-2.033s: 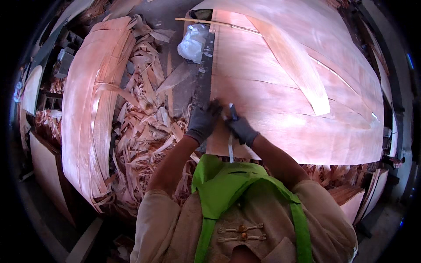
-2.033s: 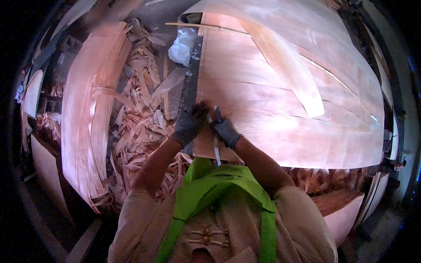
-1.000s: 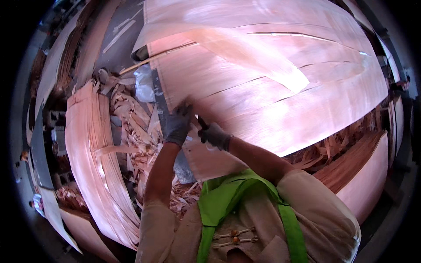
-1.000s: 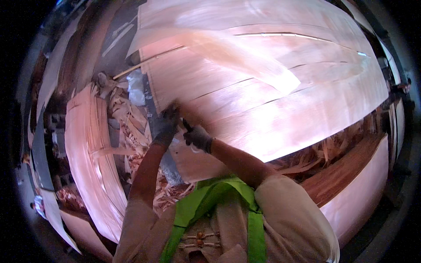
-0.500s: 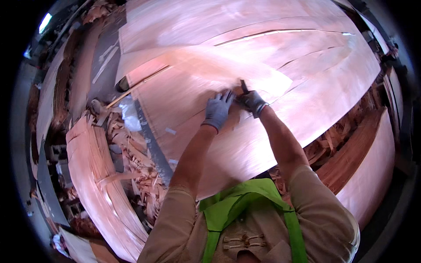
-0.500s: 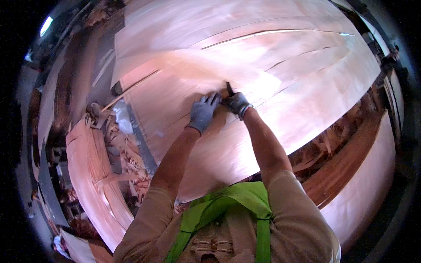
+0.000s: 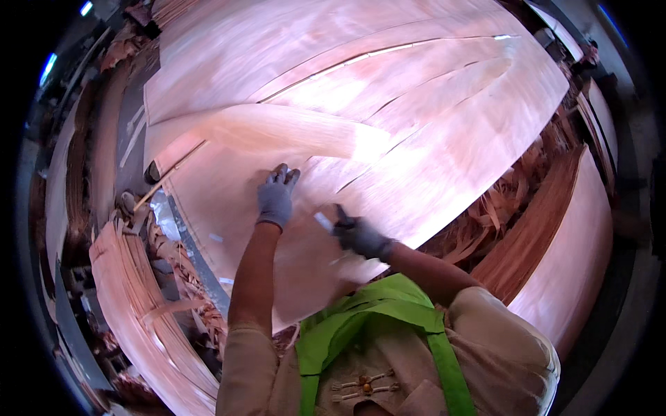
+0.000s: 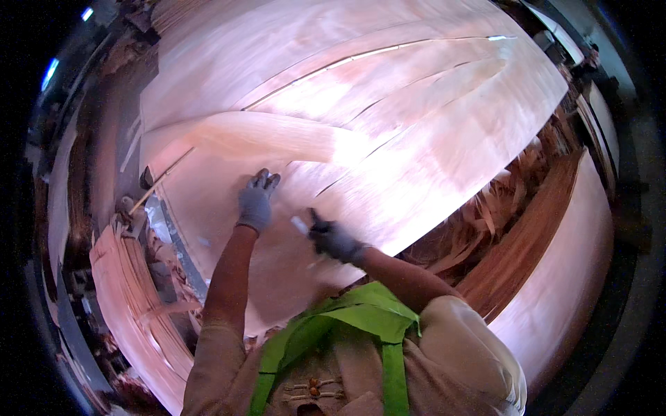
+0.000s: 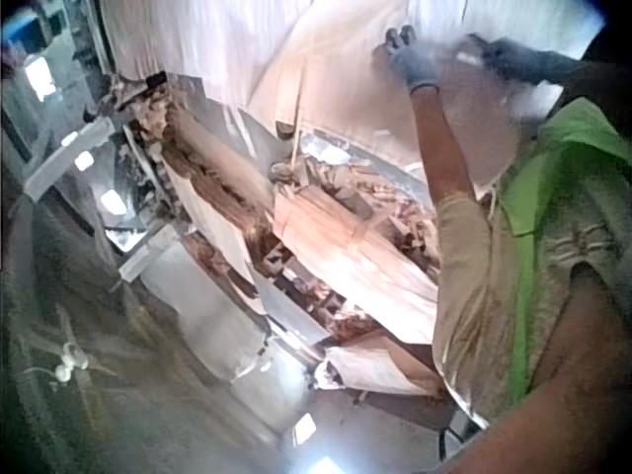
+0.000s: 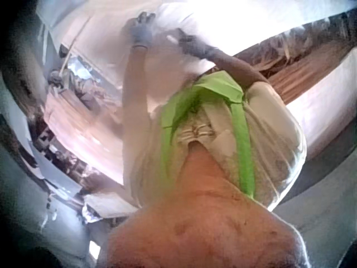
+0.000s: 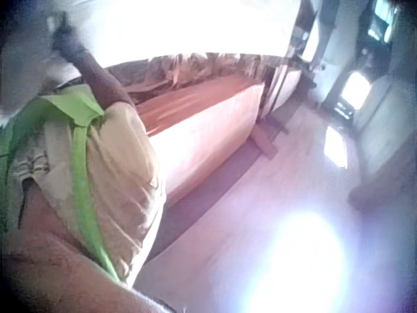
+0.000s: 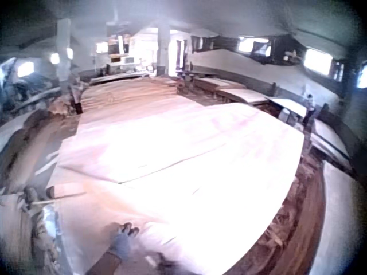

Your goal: The person prepares thin wood veneer sheets by smoothing them onto a work surface, using a small hand tool to trim or score the material, and checking the alignment of multiple sheets before clearing scraps.

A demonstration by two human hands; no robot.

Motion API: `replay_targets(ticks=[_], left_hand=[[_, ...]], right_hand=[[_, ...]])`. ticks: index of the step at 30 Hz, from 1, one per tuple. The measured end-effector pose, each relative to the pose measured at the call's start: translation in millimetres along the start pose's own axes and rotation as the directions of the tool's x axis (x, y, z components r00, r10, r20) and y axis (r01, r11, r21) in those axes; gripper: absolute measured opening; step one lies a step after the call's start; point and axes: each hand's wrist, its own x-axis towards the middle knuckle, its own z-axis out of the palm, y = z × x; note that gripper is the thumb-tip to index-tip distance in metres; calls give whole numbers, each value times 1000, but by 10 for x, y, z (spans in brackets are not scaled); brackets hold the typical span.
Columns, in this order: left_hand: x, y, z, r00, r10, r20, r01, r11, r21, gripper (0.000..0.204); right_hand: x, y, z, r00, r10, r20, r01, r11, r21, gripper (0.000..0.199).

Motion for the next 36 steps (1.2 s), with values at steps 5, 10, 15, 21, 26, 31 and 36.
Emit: replay_targets(ticks=[5, 10, 15, 21, 26, 31, 36], left_hand=[[8, 1145, -364, 993, 8, -121, -43, 956, -290, 39], [135, 2472, -336, 979, 139, -150, -192, 875, -445, 37], [956, 2325, -81, 992, -28, -120, 17, 996, -87, 48], [1524, 2619, 46, 995, 46, -93, -48, 999, -20, 44], [1585, 2604, 2, 991, 9, -134, -21, 996, -88, 38], [1654, 2543, -58, 964, -20, -264, -59, 956, -288, 35], [2124, 2267, 20, 973, -129, -192, 38, 909, -416, 33]], right_hand=[[-227, 222, -2019, 981, -118, -153, 77, 966, -246, 14], [148, -266, -2776, 988, -49, -148, 48, 999, -9, 13], [655, -450, -2779, 992, -115, -56, 120, 990, 79, 16], [820, -429, -2923, 984, -175, -40, 173, 983, -60, 65], [552, -137, -2881, 983, -67, -172, 60, 997, -49, 67], [85, -191, -2437, 948, 126, -292, -114, 992, 58, 14], [947, -836, -3131, 927, -167, -336, 125, 982, -144, 29]])
